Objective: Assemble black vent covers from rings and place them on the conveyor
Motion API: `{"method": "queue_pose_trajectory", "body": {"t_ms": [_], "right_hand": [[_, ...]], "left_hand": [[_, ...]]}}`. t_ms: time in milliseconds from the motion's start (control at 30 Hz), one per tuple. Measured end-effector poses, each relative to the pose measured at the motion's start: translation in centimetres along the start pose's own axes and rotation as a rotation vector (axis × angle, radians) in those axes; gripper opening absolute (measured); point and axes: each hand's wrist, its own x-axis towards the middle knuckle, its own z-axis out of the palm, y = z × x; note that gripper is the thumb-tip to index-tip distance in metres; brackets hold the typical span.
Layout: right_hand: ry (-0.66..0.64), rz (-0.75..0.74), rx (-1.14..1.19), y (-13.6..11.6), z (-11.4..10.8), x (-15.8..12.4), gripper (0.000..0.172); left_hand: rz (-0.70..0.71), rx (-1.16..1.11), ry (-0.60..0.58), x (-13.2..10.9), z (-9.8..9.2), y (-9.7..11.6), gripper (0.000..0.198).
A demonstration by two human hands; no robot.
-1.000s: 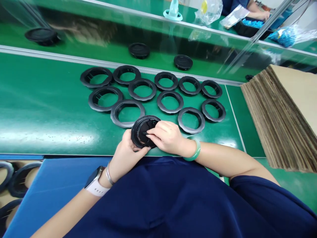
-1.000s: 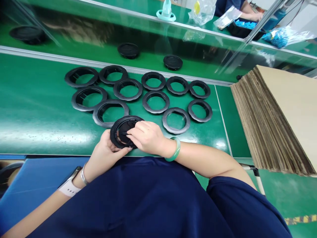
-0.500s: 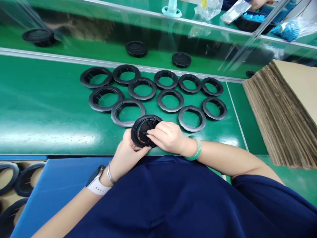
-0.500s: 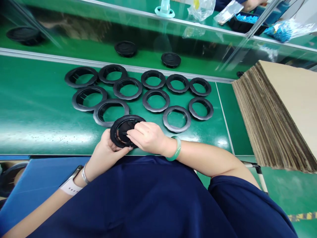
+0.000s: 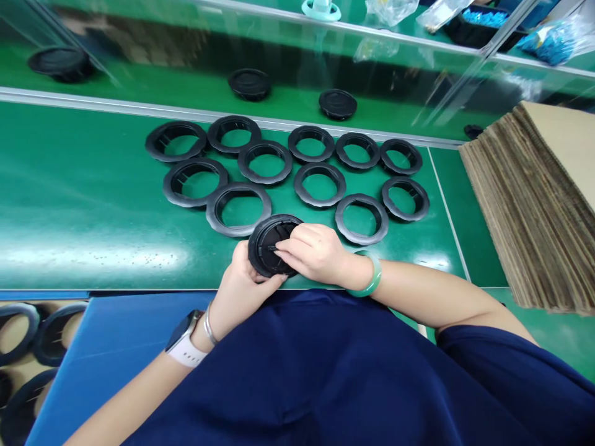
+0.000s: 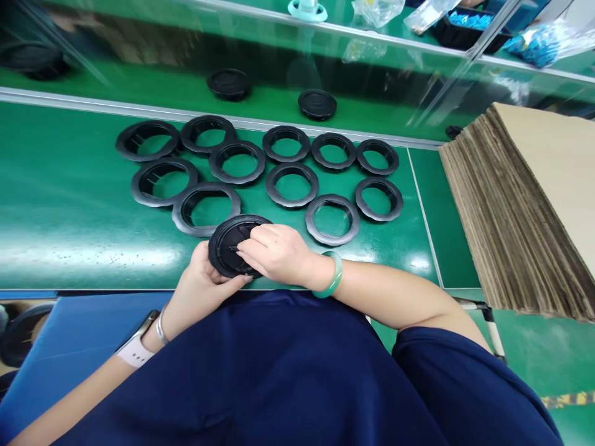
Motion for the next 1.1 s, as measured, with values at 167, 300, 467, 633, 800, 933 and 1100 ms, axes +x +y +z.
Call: {"method": "queue_pose_trajectory", "body": {"t_ms": [167, 300, 467, 633, 800, 933, 1100], "right_hand": [[-0.056, -0.015, -0.006, -0.1, -0.4, 0.0, 0.026], [-0.146, 0.003, -0.064, -0.4, -0.6, -0.1, 0.031], [-0.261, 0.014, -0.161, -1.3, -0.8, 0.5, 0.036], [-0.351, 0.061, -0.177, -1.8, -1.5, 0.8, 0.031], [-0.016, 0.204, 0.069, -1.3, -2.2, 0.0, 0.028], [0.029, 0.53, 0.39, -0.6, -1.8, 0.2, 0.027], [-0.072, 0.759, 0.578, -0.1, -0.6, 0.6, 0.013]], "left_hand": [[0.025, -0.071, 0.025, -0.2, 0.2, 0.3, 0.064], [0.04, -0.09, 0.034, -0.2, 0.4, 0.4, 0.063], [0.03, -0.042, 0.052, -0.2, 0.5, 0.3, 0.066], [0.053, 0.013, 0.054, -0.3, 0.7, 0.0, 0.067], [0.135, -0.103, 0.117, -0.4, 0.7, -0.4, 0.066], [0.129, -0.109, 0.089, -0.6, 0.4, -0.5, 0.071], [0.072, -0.045, -0.061, -0.7, -0.5, -0.7, 0.09]]}}
